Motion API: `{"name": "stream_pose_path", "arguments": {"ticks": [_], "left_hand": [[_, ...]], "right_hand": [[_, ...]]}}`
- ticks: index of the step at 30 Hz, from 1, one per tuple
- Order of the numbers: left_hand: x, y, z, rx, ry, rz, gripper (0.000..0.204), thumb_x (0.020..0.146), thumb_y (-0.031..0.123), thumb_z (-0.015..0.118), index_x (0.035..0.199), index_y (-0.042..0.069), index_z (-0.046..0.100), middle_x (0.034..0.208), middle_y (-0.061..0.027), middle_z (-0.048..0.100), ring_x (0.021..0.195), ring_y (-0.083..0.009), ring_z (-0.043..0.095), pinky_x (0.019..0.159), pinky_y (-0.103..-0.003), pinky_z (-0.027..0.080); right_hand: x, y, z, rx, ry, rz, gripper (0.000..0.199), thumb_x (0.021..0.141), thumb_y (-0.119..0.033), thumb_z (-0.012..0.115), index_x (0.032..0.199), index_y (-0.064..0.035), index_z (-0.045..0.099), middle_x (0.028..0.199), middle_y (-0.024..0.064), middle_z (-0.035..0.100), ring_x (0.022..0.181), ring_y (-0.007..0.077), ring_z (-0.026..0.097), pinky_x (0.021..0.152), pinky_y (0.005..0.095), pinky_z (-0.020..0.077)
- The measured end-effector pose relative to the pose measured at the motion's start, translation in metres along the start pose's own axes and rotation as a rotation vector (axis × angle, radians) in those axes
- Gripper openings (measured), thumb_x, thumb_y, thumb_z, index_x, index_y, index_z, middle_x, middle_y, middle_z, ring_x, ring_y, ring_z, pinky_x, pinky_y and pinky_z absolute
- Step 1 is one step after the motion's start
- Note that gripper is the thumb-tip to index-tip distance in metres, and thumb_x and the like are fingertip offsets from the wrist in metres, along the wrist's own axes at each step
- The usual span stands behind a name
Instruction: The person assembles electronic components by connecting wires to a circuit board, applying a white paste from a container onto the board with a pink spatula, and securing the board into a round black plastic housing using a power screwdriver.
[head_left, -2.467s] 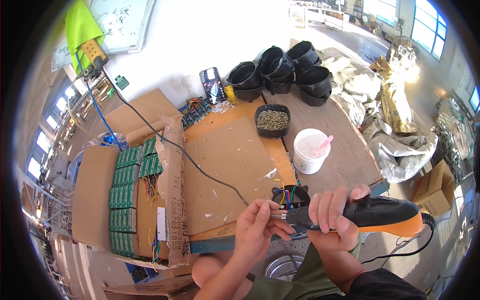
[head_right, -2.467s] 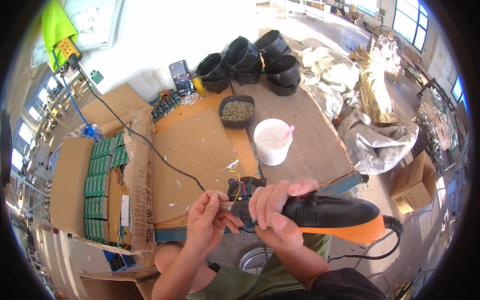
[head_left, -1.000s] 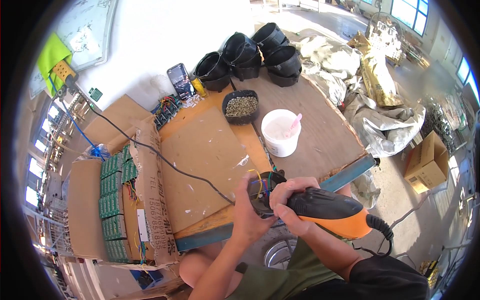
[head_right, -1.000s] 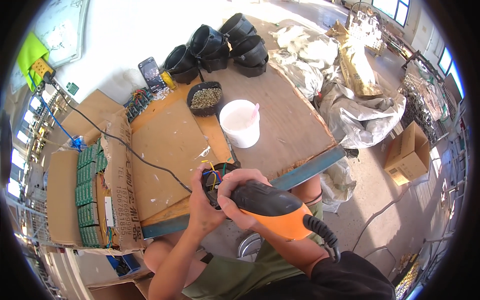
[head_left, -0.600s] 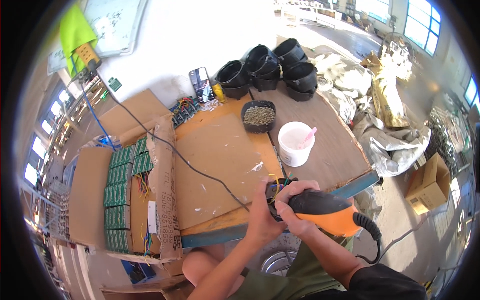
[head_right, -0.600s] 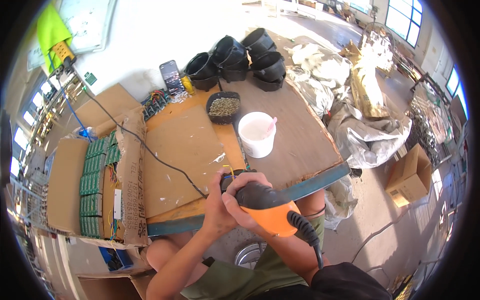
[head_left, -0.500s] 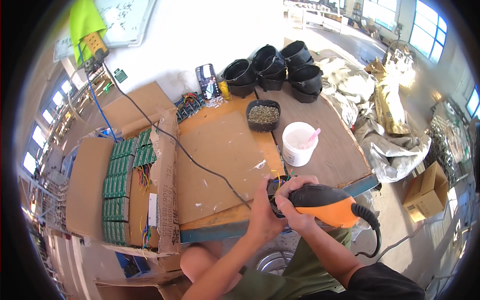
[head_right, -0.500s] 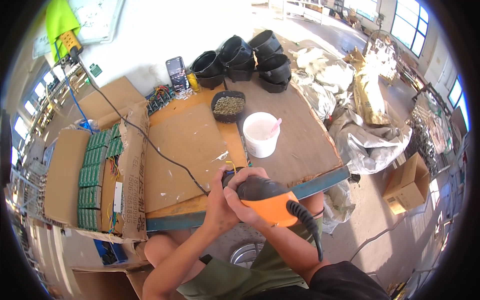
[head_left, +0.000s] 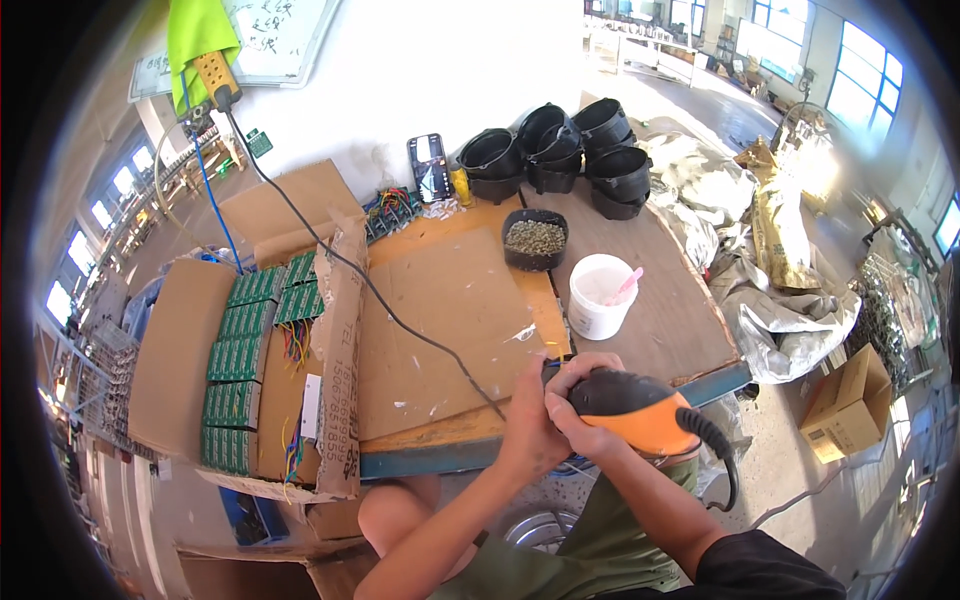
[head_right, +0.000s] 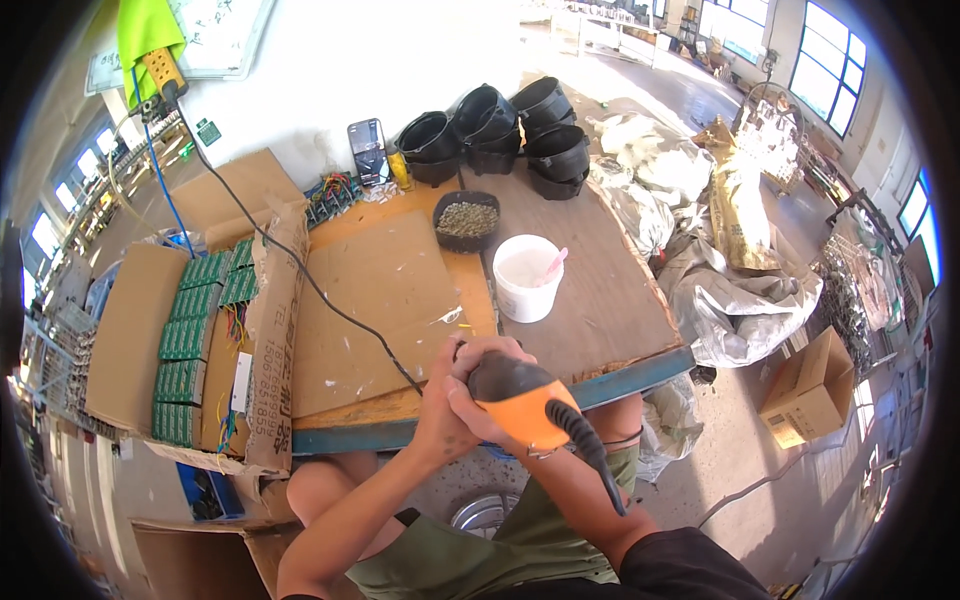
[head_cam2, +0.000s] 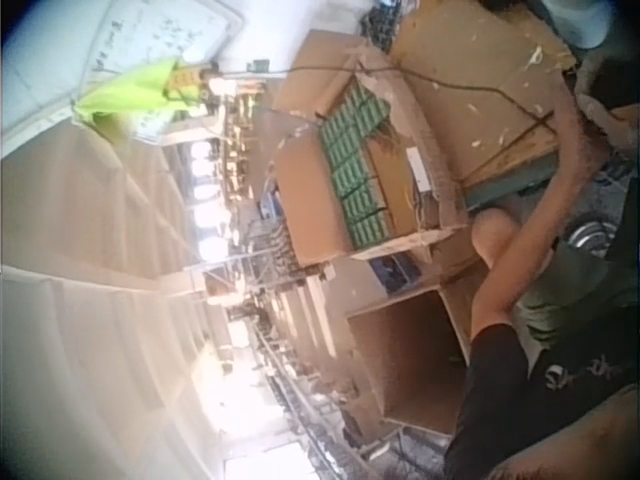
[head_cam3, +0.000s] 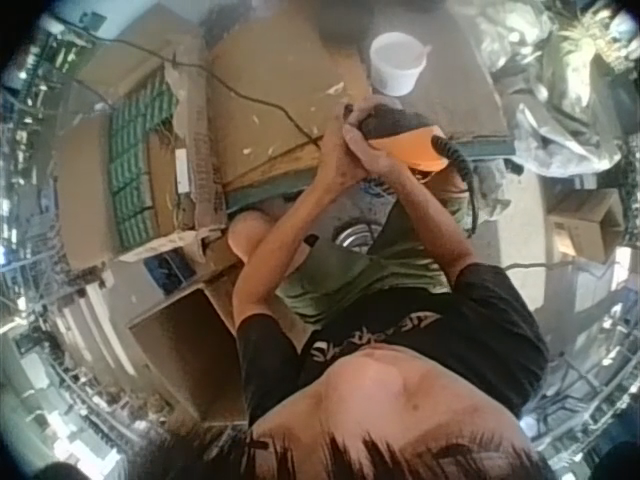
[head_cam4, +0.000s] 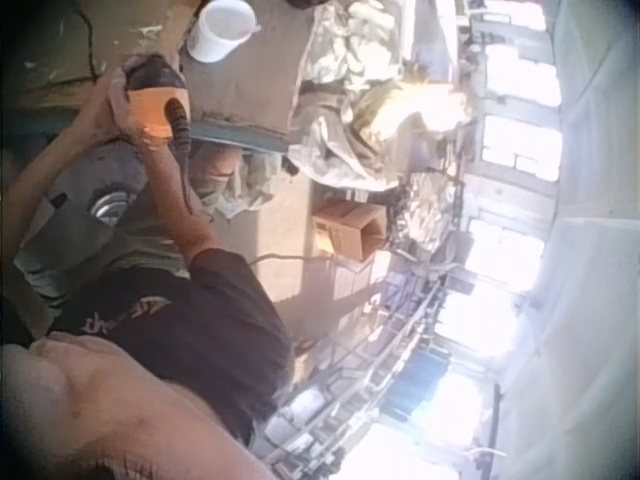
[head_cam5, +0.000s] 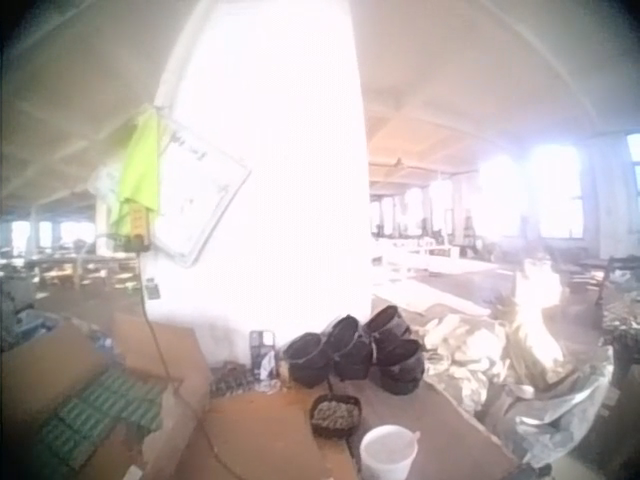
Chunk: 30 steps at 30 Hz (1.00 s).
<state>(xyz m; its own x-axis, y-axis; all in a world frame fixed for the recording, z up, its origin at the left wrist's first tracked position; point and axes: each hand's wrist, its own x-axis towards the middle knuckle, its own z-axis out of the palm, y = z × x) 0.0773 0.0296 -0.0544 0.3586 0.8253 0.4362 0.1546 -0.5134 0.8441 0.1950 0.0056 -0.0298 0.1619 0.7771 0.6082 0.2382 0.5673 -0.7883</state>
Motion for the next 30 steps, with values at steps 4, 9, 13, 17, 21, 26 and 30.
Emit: {"name": "stream_pose_path", "arguments": {"ticks": [4, 9, 13, 17, 21, 26, 30], "left_hand": [[0.002, 0.005, 0.0, 0.058, -0.036, -0.108, 0.1, 0.06, 0.012, 0.089, 0.142, 0.0, 0.032, 0.122, -0.0226, 0.057, 0.115, -0.0371, 0.059, 0.095, -0.041, 0.048], [0.003, 0.003, -0.006, 0.005, -0.035, -0.162, 0.102, 0.06, 0.009, 0.088, 0.144, 0.001, 0.029, 0.12, -0.0223, 0.062, 0.112, -0.0364, 0.063, 0.093, -0.039, 0.051], [0.003, 0.006, -0.003, -0.001, -0.044, -0.168, 0.104, 0.064, 0.012, 0.088, 0.146, 0.002, 0.026, 0.118, -0.0187, 0.063, 0.109, -0.03, 0.064, 0.097, -0.038, 0.049], [0.003, 0.002, -0.002, 0.041, -0.033, -0.146, 0.104, 0.063, 0.01, 0.087, 0.147, 0.002, 0.025, 0.119, -0.0185, 0.063, 0.109, -0.0301, 0.064, 0.096, -0.038, 0.05], [0.003, -0.002, -0.002, 0.091, -0.043, -0.15, 0.104, 0.064, 0.008, 0.086, 0.147, 0.002, 0.025, 0.119, -0.0187, 0.063, 0.109, -0.0307, 0.064, 0.095, -0.038, 0.051], [0.003, -0.002, -0.001, 0.087, -0.033, -0.152, 0.103, 0.064, 0.008, 0.086, 0.146, 0.001, 0.025, 0.118, -0.0189, 0.063, 0.109, -0.0307, 0.065, 0.094, -0.039, 0.051], [0.002, -0.001, -0.001, 0.072, -0.03, -0.162, 0.102, 0.064, 0.009, 0.086, 0.145, -0.001, 0.026, 0.117, -0.0192, 0.063, 0.108, -0.0309, 0.065, 0.094, -0.038, 0.051]], "right_hand": [[0.007, -0.013, -0.006, 0.228, -0.007, 0.102, 0.051, 0.077, 0.006, 0.067, 0.12, -0.0024, 0.041, 0.078, 0.005, 0.058, 0.073, 0.013, 0.056, 0.074, 0.0309, 0.0458], [-0.006, -0.024, -0.033, 0.464, 0.105, 0.063, 0.051, 0.077, 0.007, 0.07, 0.122, -0.0013, 0.046, 0.078, 0.0032, 0.062, 0.071, 0.0091, 0.056, 0.07, 0.0255, 0.0454], [-0.006, 0.0, -0.042, 0.474, 0.206, 0.046, 0.048, 0.08, 0.004, 0.067, 0.122, -0.0019, 0.045, 0.077, 0.004, 0.06, 0.072, 0.01, 0.055, 0.069, 0.0248, 0.0441], [-0.008, 0.007, -0.039, 0.439, 0.198, 0.101, 0.047, 0.08, 0.005, 0.067, 0.121, -0.0024, 0.046, 0.077, 0.003, 0.06, 0.072, 0.0087, 0.054, 0.068, 0.0239, 0.0428], [-0.008, 0.011, -0.034, 0.411, 0.172, 0.115, 0.047, 0.079, 0.006, 0.067, 0.121, -0.0028, 0.047, 0.077, 0.0024, 0.06, 0.072, 0.0079, 0.054, 0.069, 0.0233, 0.0425], [-0.008, 0.015, -0.033, 0.424, 0.169, 0.12, 0.044, 0.079, 0.006, 0.067, 0.118, -0.0031, 0.047, 0.079, 0.0025, 0.059, 0.074, 0.0081, 0.054, 0.07, 0.0235, 0.0432], [-0.006, 0.019, -0.035, 0.429, 0.154, 0.2, 0.041, 0.078, 0.006, 0.067, 0.112, -0.0034, 0.047, 0.079, 0.0027, 0.059, 0.075, 0.0086, 0.055, 0.071, 0.0243, 0.0448]]}}
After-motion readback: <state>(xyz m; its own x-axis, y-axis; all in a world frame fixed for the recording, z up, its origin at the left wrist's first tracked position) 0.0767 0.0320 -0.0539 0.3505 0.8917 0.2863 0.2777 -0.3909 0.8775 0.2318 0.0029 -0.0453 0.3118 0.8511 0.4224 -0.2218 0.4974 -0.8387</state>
